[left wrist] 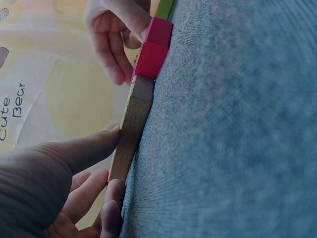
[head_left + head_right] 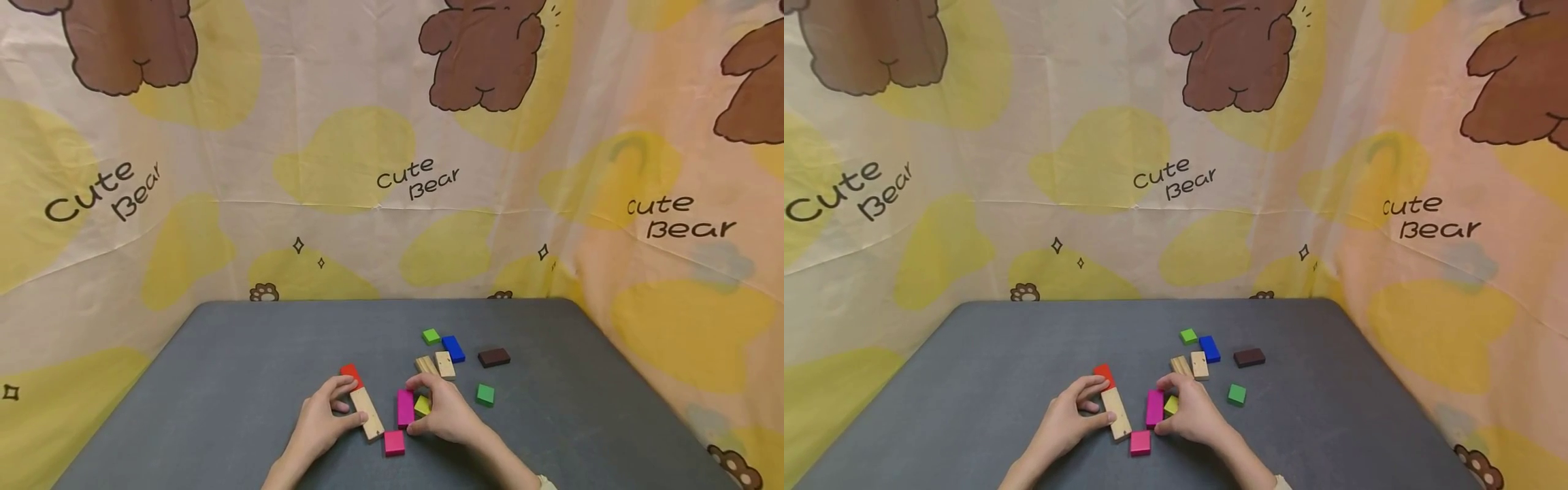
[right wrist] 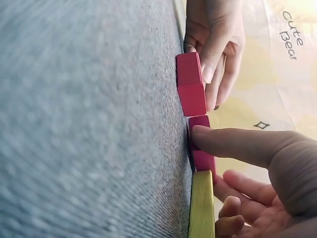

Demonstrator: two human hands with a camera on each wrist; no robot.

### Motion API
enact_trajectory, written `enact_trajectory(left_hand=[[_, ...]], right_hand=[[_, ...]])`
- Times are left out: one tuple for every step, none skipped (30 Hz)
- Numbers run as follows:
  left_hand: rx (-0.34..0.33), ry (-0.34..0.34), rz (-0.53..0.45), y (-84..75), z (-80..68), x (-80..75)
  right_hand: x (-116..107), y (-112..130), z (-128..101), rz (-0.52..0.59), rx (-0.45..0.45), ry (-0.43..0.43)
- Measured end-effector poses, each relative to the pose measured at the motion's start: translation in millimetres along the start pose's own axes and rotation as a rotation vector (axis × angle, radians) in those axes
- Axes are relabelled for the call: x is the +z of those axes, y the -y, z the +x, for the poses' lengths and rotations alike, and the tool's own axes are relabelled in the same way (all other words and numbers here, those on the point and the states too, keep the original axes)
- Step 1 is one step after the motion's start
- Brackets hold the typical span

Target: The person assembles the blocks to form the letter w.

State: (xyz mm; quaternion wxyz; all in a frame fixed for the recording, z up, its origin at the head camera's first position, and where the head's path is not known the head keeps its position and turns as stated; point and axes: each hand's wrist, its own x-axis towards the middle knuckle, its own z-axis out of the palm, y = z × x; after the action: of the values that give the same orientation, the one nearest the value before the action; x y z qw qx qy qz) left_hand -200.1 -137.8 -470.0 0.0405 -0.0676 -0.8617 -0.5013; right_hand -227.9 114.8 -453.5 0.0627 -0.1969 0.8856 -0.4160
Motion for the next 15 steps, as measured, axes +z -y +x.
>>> enact_trajectory(left_hand=[[0.0,0.0,0.0,-0.3,0.1,0.0],[-0.001,0.0,0.001,-0.4,0.2,0.1],[-0.001,0.001,-0.002,-0.6,0.3,0.1],[-0.001,0.003,-0.004,-0.6,0.4,0.2],[-0.001,0.004,-0.005,-0.5,0.5,0.2],[-0.001,0.006,-0.007,-0.5,0.5,0.2],[-0.001,0.008,-0.008,-0.3,0.5,0.2],[-0.001,0.009,-0.01,-0.1,0.4,0.2],[-0.001,0.011,-0.013,0.1,0.3,0.2],[-0.001,0.011,-0.013,0.4,0.1,0.2],[-0.003,0.011,-0.015,0.6,-0.2,0.2],[-0.002,0.012,-0.016,0.7,-0.2,0.2],[-0.001,0.011,-0.017,0.7,-0.2,0.2],[0.0,0.01,-0.017,0.8,-0.2,0.2],[0.001,0.008,-0.018,0.7,-0.2,0.1]], right_hand=[[-0.3,-0.1,0.5,-0.005,0.001,0.01],[-0.8,-0.3,0.9,-0.009,0.003,0.02],[-1.3,-0.5,1.2,-0.012,0.004,0.03],[-2.2,-0.7,1.3,-0.013,0.003,0.04],[-3.2,-0.7,1.3,-0.012,0.001,0.049],[-4.2,-0.6,1.2,-0.013,-0.001,0.057],[-4.9,-0.6,1.1,-0.013,-0.003,0.065],[-5.6,-0.5,0.8,-0.014,-0.003,0.072],[-6.3,-0.4,0.6,-0.014,-0.005,0.078],[-7.0,-0.1,0.4,-0.014,-0.005,0.082],[-7.3,0.0,0.3,-0.013,-0.004,0.087],[-7.6,0.0,0.1,-0.011,-0.002,0.09],[-7.9,0.0,0.1,-0.009,0.0,0.093],[-8.4,0.1,0.2,-0.006,0.0,0.096],[-8.8,0.2,0.3,-0.004,0.0,0.098]])
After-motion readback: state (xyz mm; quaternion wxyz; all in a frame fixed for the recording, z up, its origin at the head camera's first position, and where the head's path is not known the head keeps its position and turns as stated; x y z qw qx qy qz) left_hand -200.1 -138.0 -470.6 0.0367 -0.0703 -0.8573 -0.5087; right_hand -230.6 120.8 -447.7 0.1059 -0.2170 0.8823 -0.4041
